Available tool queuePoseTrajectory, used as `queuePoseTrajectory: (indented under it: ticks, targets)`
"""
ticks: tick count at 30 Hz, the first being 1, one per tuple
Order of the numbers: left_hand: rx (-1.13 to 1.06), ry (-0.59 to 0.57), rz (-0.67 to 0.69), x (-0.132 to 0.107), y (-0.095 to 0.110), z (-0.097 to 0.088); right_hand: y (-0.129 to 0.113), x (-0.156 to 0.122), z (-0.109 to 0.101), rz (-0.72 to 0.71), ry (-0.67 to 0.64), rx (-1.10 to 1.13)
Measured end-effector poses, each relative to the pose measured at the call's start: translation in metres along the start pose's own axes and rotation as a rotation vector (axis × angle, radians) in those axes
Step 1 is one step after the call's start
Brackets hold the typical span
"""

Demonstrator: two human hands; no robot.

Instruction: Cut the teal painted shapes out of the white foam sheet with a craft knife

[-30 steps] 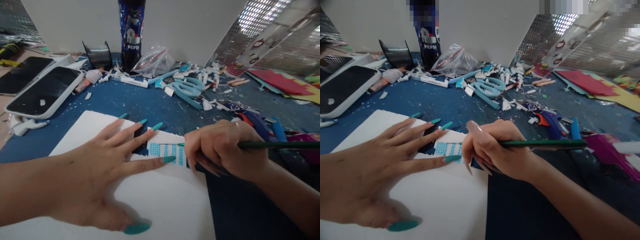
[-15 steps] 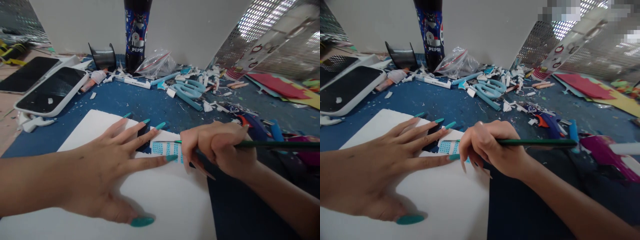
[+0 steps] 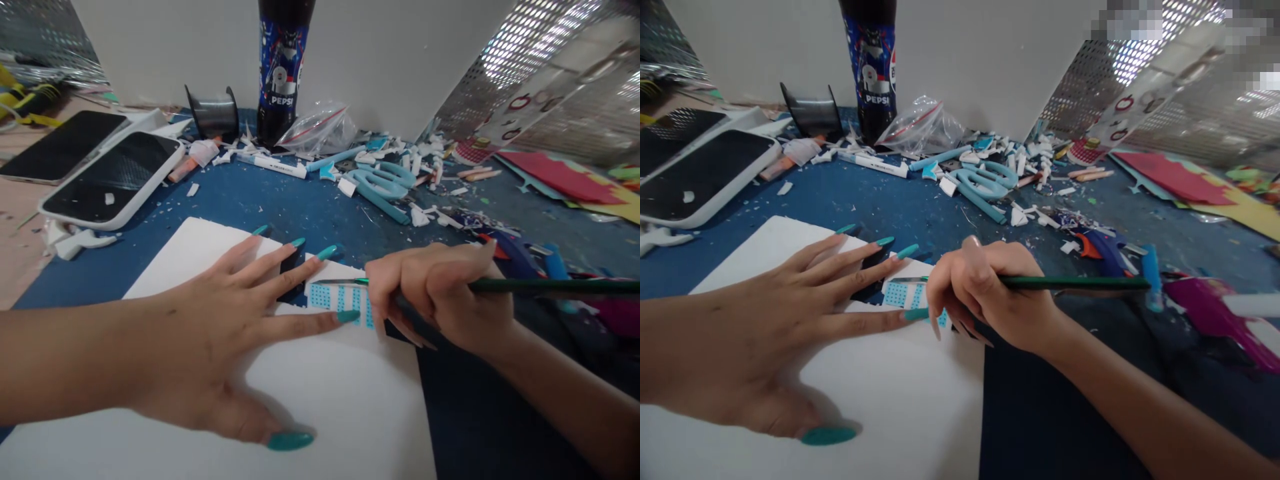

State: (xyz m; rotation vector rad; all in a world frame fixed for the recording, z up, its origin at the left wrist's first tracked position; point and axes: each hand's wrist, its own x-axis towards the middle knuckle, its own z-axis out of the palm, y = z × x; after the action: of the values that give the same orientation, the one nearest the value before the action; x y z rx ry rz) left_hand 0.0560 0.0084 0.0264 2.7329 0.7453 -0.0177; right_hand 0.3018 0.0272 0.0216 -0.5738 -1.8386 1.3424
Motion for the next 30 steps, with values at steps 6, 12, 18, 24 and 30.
queuePoseTrajectory:
  ticks: [6,12,18,24,30]
  targets:
    - [-0.002,-0.008,-0.003,0.000,0.001,-0.001,0.001,0.001,-0.001,-0.010,0.023,-0.022]
    - [-0.024,0.013,0.016,-0.002,-0.001,-0.001,0.002,0.000,-0.001,-0.012,-0.018,0.000]
    - [0.000,-0.005,0.007,-0.002,-0.001,0.000,0.002,0.000,0.001,0.026,-0.050,-0.049]
    - [0.014,-0.005,0.006,-0.002,-0.002,0.000,-0.007,0.001,-0.006,0.036,-0.111,-0.109]
    - [0.019,-0.024,0.005,-0.004,-0.002,0.001,-0.011,-0.002,-0.008,0.005,-0.071,-0.147]
